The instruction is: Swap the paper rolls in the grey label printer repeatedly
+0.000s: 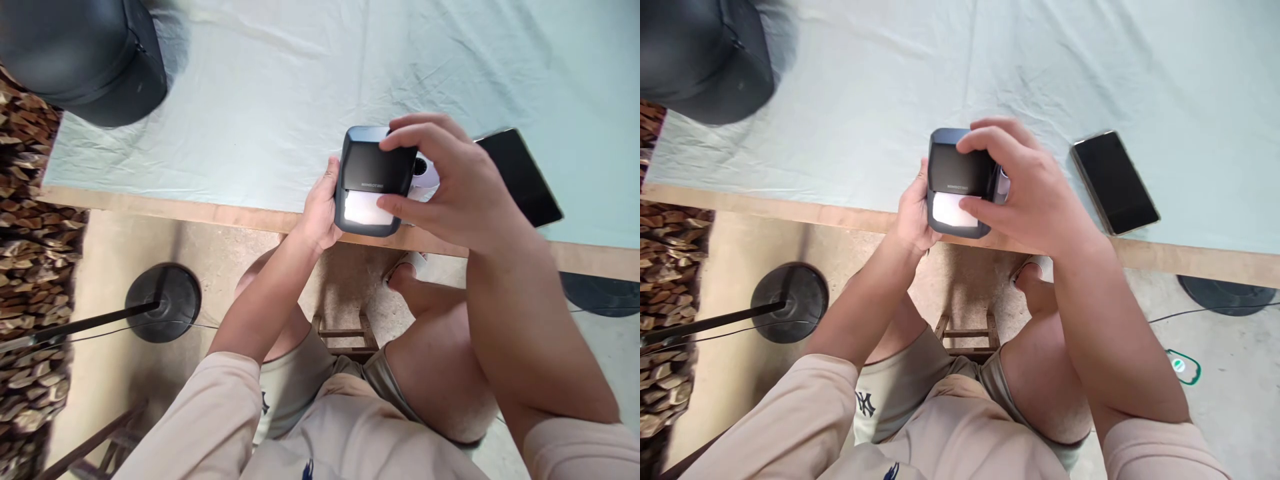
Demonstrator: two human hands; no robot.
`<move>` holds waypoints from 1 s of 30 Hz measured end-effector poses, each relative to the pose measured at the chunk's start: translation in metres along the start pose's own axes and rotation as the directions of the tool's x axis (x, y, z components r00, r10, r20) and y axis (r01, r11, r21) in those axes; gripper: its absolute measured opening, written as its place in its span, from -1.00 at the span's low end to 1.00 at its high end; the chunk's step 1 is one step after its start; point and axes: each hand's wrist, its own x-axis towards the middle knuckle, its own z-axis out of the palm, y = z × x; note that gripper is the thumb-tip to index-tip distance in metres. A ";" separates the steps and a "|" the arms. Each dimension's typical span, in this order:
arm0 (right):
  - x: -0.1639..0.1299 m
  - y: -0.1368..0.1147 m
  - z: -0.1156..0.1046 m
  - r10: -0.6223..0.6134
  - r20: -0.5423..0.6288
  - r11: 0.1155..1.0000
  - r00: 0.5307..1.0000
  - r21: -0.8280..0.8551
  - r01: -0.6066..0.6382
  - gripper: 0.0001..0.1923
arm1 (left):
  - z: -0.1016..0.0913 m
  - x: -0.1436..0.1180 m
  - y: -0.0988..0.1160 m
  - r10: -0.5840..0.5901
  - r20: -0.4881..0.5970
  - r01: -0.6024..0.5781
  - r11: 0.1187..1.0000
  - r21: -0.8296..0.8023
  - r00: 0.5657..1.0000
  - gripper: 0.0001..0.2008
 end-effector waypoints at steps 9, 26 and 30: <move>0.002 -0.005 -0.001 0.067 -0.194 0.993 0.979 -0.083 -0.084 -0.54 | 0.007 -0.006 0.003 -0.023 -0.001 0.023 0.999 -0.041 1.000 -0.61; 0.008 -0.016 0.003 0.381 0.016 0.807 0.924 -0.494 -0.324 -0.58 | 0.007 -0.014 0.001 0.022 0.172 -0.051 0.985 0.168 0.985 -0.77; 0.001 -0.015 -0.012 0.297 -0.009 0.933 0.955 -0.211 -0.292 -0.55 | 0.006 -0.012 0.000 0.039 0.146 -0.062 0.985 0.159 0.988 -0.76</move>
